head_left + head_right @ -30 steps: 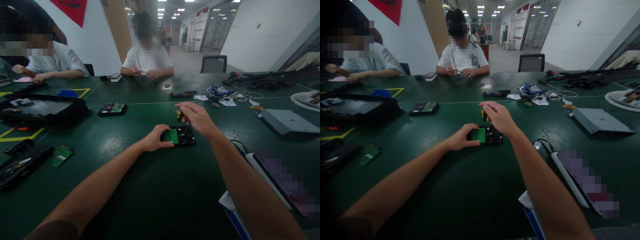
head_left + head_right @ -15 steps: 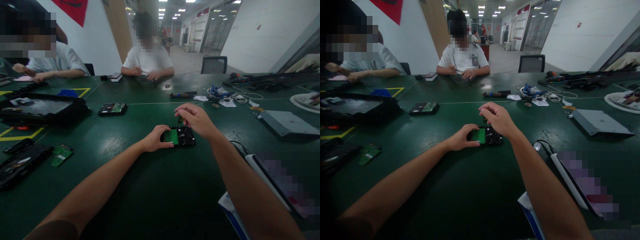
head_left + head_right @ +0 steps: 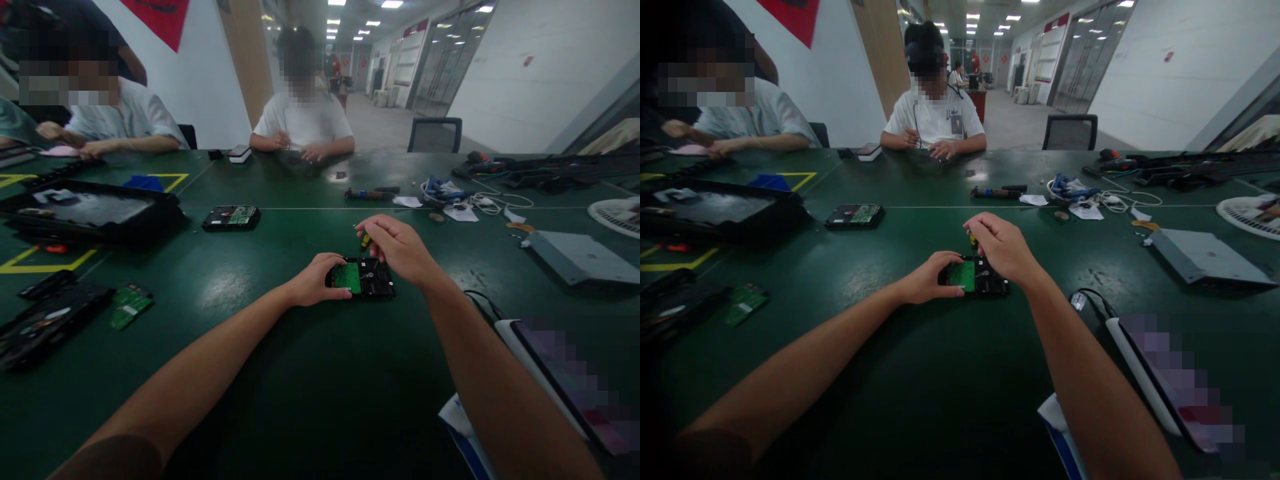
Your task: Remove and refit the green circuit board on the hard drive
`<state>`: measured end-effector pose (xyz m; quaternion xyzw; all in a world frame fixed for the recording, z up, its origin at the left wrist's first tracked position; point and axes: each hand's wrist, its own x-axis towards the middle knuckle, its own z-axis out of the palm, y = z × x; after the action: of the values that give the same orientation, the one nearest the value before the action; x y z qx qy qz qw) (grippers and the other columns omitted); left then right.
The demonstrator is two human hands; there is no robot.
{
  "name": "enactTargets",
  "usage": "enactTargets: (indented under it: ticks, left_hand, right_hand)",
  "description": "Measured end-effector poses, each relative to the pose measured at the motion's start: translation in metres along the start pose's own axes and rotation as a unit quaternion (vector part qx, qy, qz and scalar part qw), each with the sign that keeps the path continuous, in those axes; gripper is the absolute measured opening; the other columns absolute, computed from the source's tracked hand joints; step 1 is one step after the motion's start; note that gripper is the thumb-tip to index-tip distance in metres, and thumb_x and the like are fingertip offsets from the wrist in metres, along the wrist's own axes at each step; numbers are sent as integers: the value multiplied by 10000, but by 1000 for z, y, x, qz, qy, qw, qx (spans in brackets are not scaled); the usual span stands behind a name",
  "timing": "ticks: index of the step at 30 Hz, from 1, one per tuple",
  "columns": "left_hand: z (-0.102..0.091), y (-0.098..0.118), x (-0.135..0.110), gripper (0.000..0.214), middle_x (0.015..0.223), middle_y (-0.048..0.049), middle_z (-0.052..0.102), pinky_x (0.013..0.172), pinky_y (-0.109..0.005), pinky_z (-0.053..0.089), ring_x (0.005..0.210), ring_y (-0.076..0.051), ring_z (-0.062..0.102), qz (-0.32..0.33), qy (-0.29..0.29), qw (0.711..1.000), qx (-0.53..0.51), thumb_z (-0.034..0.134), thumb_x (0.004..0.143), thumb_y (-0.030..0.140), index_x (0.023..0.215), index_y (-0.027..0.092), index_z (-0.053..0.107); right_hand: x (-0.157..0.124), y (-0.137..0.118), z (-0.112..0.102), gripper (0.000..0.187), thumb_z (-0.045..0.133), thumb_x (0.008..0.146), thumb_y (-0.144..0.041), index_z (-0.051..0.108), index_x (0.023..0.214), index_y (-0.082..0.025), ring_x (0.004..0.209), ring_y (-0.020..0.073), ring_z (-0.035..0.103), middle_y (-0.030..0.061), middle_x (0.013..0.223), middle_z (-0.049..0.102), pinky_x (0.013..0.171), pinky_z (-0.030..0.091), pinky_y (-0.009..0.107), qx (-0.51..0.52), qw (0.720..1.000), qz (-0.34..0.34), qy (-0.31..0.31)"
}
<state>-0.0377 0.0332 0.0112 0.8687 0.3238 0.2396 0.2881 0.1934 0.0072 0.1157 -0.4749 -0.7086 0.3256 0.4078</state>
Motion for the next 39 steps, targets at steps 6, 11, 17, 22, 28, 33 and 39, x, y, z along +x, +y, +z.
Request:
enactTargets:
  ticks: [6,11,17,22,28,33,39]
  left_hand:
    - [0,1,0,759,1489,-157,537,1202,-560,404,1422,-357,465,-1,-1,1000,1,826,790,603,1394,221,568]
    - [0,2,0,748,1488,-156,542,1193,-555,414,1417,-356,468,-1,-1,1000,-2,828,794,589,1390,216,570]
    - [0,1,-1,763,1494,-160,536,1200,-556,407,1424,-357,463,2,-2,1000,1,824,793,602,1399,216,566]
    - [-1,1,0,770,1473,-171,548,1195,-551,413,1416,-360,468,4,-1,1000,7,825,792,608,1396,202,570]
    - [-1,0,0,773,1468,-169,558,1193,-560,412,1421,-366,466,9,1,1000,1,826,789,614,1394,203,575]
    - [-1,0,0,780,1484,-164,546,1192,-562,414,1428,-368,459,3,-4,1000,-1,828,782,617,1395,206,577]
    - [0,1,0,763,1476,-181,552,1179,-569,420,1410,-373,477,5,5,1000,-4,829,785,605,1382,196,587]
  right_hand:
    - [-1,-3,-1,314,524,1044,-469,739,1112,-251,658,128,599,21,939,687,589,435,297,-18,1000,-11,6]
    - [1,2,-5,306,548,1030,-450,745,1015,-217,698,143,591,33,898,706,636,434,311,-66,997,-26,35]
    - [2,0,-4,298,582,1010,-460,739,998,-208,706,147,588,52,947,728,638,447,311,-54,998,-15,25]
    - [0,-5,-1,281,598,1006,-453,731,1079,-216,653,125,559,46,983,729,603,444,303,-7,1000,-19,16]
    - [-1,-8,1,248,647,981,-445,721,964,-209,598,113,535,14,832,666,553,416,289,-8,999,-21,38]
    - [2,-3,-2,267,626,993,-457,720,974,-207,605,118,560,27,853,680,560,431,294,-29,998,-13,52]
    - [3,2,-6,277,510,1033,-393,716,1063,-211,608,137,583,22,756,652,548,436,295,26,999,26,30]
